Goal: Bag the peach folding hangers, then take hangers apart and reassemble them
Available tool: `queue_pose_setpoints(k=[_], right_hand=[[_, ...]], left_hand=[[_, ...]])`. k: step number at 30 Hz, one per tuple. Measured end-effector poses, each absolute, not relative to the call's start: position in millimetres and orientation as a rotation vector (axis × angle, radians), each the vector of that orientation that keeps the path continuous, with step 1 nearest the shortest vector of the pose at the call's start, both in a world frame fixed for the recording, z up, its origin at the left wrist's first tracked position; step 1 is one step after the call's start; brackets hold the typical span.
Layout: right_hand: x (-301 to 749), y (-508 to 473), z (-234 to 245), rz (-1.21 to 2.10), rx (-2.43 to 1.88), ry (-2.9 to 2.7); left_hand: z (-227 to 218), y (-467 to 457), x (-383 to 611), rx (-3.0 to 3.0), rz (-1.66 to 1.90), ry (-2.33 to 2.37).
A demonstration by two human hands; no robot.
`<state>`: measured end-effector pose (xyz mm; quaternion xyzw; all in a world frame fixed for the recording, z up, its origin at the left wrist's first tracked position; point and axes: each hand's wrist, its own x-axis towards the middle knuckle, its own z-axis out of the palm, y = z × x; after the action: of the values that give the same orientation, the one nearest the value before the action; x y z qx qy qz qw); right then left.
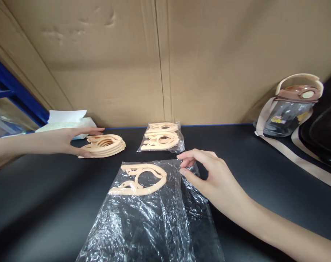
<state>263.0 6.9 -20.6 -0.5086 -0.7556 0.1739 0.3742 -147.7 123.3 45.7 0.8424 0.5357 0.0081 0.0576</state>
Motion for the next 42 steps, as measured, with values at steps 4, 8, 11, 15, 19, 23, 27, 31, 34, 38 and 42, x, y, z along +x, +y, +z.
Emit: queue_pose_setpoints(k=[4, 8, 11, 15, 19, 23, 27, 31, 34, 38, 42], right_hand=[[262.7, 6.4, -18.8, 0.417, -1.308, -1.937], [262.9, 6.0, -19.0, 0.390, -1.300, -1.950], [262.7, 5.8, -19.1, 0.341, -1.268, -1.991], [261.4, 3.7, -15.4, 0.222, -1.140, -2.127], [258.2, -3.7, -11.9, 0.050, -1.001, -2.260], [253.1, -14.0, -13.2, -0.177, -0.900, -2.380], [247.7, -21.2, -14.5, -0.237, -0.842, -2.454], [244.6, -25.3, -15.2, -0.325, -0.842, -2.425], [243.8, -26.8, -17.2, -0.222, -0.874, -2.447], [243.3, -25.8, -19.6, -0.017, -0.926, -2.420], [241.2, -23.6, -20.0, 0.031, -1.010, -2.333]], left_hand=[[44.1, 119.5, -135.8, 2.517, 0.012, 1.743], [47.7, 107.4, -125.5, 2.575, 0.113, 1.816], [55.5, 98.6, -118.7, 2.591, 0.118, 1.757], [57.8, 74.1, -90.6, 2.750, 0.219, 1.693], [41.7, 32.6, -41.4, 3.145, 0.449, 1.416], [20.8, -3.4, 1.1, 3.360, 0.652, 1.018], [7.2, -16.7, 16.1, 3.257, 0.765, 0.885], [0.2, -15.5, 14.1, 3.130, 0.869, 0.910], [-4.1, -14.6, 11.4, 3.061, 0.889, 0.889], [-11.3, -16.1, 8.8, 2.941, 0.900, 0.923], [-14.3, -15.5, 8.8, 2.459, 1.019, 1.143]])
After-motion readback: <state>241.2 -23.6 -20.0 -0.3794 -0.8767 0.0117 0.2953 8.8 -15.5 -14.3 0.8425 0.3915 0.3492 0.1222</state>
